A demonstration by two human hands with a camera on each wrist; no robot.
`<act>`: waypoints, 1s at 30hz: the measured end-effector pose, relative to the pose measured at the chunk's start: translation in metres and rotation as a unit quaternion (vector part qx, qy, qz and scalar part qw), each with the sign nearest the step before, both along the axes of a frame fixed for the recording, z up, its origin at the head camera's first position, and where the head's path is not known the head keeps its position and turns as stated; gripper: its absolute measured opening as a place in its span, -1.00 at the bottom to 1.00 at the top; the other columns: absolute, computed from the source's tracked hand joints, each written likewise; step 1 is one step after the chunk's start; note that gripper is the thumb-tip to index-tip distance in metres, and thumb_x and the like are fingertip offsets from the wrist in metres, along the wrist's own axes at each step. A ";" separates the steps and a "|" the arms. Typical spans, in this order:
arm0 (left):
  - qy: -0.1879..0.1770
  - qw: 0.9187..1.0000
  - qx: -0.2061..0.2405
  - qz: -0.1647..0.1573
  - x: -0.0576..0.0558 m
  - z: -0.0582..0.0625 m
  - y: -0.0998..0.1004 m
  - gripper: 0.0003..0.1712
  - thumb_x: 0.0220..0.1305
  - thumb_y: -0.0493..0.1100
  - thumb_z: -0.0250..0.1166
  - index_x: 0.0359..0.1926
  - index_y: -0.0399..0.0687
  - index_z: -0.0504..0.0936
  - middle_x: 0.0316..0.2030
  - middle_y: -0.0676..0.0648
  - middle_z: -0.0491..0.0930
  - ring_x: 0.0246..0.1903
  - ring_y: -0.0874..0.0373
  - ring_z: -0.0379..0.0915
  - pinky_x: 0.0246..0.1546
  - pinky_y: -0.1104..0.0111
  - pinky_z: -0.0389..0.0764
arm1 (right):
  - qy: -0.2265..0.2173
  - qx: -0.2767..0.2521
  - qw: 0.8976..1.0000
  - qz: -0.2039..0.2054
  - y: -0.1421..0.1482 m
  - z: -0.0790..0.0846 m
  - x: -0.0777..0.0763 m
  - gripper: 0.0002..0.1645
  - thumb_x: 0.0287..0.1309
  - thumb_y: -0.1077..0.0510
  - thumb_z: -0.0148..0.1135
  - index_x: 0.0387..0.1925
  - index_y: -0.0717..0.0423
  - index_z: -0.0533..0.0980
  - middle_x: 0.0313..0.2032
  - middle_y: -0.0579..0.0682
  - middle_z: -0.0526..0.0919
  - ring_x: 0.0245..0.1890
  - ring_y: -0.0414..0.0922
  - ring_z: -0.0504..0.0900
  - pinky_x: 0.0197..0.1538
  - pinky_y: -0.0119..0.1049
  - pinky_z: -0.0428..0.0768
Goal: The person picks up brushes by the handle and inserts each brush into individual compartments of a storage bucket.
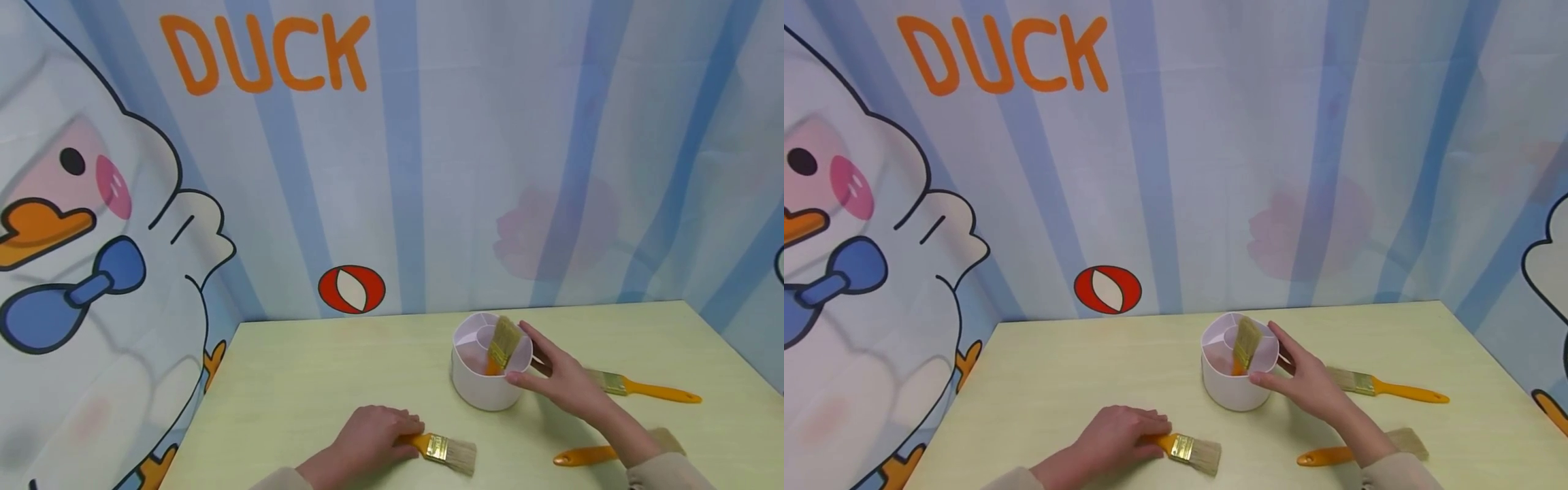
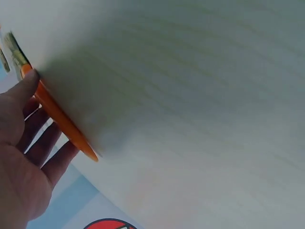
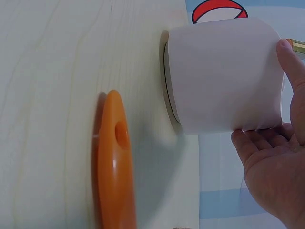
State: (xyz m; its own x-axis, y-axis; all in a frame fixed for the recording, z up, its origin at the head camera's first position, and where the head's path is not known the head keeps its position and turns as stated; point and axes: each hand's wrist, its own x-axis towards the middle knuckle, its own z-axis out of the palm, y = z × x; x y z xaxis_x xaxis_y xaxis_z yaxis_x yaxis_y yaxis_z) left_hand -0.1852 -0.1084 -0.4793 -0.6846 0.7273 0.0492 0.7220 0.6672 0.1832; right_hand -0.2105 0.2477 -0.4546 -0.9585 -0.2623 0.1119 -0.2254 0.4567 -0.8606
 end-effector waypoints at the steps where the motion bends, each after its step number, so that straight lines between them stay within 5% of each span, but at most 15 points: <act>1: 0.008 1.000 0.004 0.004 0.002 0.000 0.001 -0.79 0.32 0.05 0.54 -0.04 0.25 0.83 -0.07 0.28 0.79 -0.15 0.40 0.68 -0.19 0.49 0.64 | 0.000 0.000 1.000 0.000 0.000 0.000 0.000 0.18 0.35 0.11 0.49 0.70 0.28 -0.06 0.61 0.42 0.11 0.53 0.42 0.25 0.36 0.09 0.49; 4: 0.024 1.000 0.011 0.015 0.006 -0.002 0.003 -0.88 0.32 0.02 0.54 -0.17 0.24 0.79 -0.22 0.31 0.75 -0.34 0.44 0.56 -0.35 0.55 0.50 | 0.002 0.001 1.000 0.001 0.000 -0.001 -0.001 0.18 0.35 0.11 0.49 0.70 0.28 -0.05 0.61 0.42 0.12 0.53 0.42 0.27 0.37 0.09 0.49; 13: 0.057 0.997 0.025 0.038 0.016 -0.005 0.007 -0.89 0.29 -0.09 0.56 -0.16 0.19 0.85 -0.24 0.27 0.80 -0.25 0.42 0.68 -0.33 0.49 0.63 | 0.003 0.000 1.000 -0.001 0.001 0.000 0.001 0.17 0.37 0.08 0.48 0.69 0.30 -0.04 0.61 0.40 0.12 0.54 0.43 0.24 0.37 0.10 0.46; 23: 0.119 0.991 0.049 0.049 0.015 -0.011 0.011 -0.92 0.22 -0.13 0.60 -0.30 0.17 0.84 -0.36 0.25 0.77 -0.40 0.41 0.63 -0.45 0.52 0.57 | 0.006 0.001 1.000 -0.001 0.001 0.002 0.002 0.16 0.37 0.08 0.48 0.69 0.31 -0.04 0.61 0.41 0.13 0.52 0.43 0.27 0.37 0.08 0.47; 30: 0.056 0.990 0.090 0.093 0.011 -0.006 0.013 -0.84 0.18 -0.18 0.62 -0.20 0.11 0.89 -0.26 0.20 0.82 -0.26 0.35 0.72 -0.26 0.42 0.70 | 0.003 0.001 1.000 -0.005 0.002 0.000 0.001 0.17 0.36 0.06 0.48 0.69 0.30 -0.04 0.61 0.41 0.11 0.53 0.43 0.25 0.38 0.09 0.44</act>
